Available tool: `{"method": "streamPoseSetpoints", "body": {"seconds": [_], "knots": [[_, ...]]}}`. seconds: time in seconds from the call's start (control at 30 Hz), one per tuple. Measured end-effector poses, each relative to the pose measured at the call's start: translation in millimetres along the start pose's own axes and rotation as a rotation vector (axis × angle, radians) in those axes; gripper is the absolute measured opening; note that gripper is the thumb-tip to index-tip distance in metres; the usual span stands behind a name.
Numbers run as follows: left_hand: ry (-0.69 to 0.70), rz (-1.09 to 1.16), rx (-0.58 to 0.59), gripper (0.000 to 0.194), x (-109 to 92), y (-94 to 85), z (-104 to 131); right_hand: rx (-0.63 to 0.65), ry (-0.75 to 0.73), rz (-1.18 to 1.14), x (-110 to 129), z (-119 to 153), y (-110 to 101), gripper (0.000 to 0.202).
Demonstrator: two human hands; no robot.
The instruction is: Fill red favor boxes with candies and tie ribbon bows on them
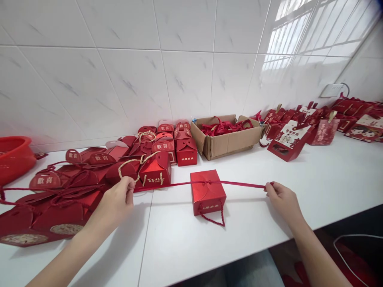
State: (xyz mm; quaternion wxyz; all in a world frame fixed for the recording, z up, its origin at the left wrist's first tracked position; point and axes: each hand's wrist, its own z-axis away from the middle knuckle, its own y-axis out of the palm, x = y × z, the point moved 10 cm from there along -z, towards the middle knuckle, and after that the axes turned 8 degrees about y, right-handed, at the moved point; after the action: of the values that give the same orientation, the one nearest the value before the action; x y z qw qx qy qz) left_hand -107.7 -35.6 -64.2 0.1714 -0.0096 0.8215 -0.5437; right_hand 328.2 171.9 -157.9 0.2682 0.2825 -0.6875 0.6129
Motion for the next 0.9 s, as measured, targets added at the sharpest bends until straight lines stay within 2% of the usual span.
{"method": "streamPoseSetpoints", "body": {"seconds": [0.07, 0.1, 0.17, 0.23, 0.27, 0.33, 0.4, 0.47, 0.57, 0.67, 0.8, 0.9], "knots": [[0.069, 0.001, 0.003, 0.008, -6.5, 3.5, 3.1, 0.074, -0.03, 0.062, -1.1, -1.3, 8.8, 0.03], [0.127, -0.018, -0.028, 0.008, -13.6, 1.9, 4.8, 0.066, -0.058, 0.081, 1.7, -2.0, 8.3, 0.03], [0.278, -0.056, -0.144, 0.01, -37.0, -6.0, 9.7, -0.015, -0.135, 0.07, 16.2, -1.9, -0.6, 0.038], [0.42, -0.017, -0.219, 0.01, -66.9, -9.5, 14.1, -0.046, -0.226, -0.01, 42.1, 2.5, -6.3, 0.046], [0.463, 0.044, -0.198, 0.01, -81.3, -5.5, 13.3, 0.002, -0.272, -0.068, 58.4, 5.9, -3.2, 0.046], [0.467, 0.205, -0.105, 0.008, -104.8, 8.6, 5.0, 0.178, -0.341, -0.171, 93.2, 15.0, 12.5, 0.041], [0.397, 0.327, 0.016, 0.015, -121.2, 29.7, -8.2, 0.387, -0.349, -0.19, 120.5, 24.8, 36.3, 0.038], [0.291, 0.374, 0.134, 0.029, -128.9, 53.5, -21.1, 0.59, -0.324, -0.193, 136.1, 33.8, 60.6, 0.045], [0.135, 0.415, 0.253, 0.038, -127.2, 82.0, -32.6, 0.808, -0.263, -0.25, 139.7, 40.6, 81.6, 0.051], [0.053, 0.496, 0.336, 0.041, -123.7, 99.7, -34.1, 0.893, -0.15, -0.311, 125.5, 37.4, 83.7, 0.049], [0.038, 0.557, 0.37, 0.042, -124.8, 105.6, -34.4, 0.997, -0.012, -0.503, 111.4, 36.0, 80.6, 0.047], [0.033, 0.563, 0.371, 0.042, -125.7, 106.0, -37.0, 1.078, 0.05, -0.469, 102.2, 40.2, 88.0, 0.056]]}}
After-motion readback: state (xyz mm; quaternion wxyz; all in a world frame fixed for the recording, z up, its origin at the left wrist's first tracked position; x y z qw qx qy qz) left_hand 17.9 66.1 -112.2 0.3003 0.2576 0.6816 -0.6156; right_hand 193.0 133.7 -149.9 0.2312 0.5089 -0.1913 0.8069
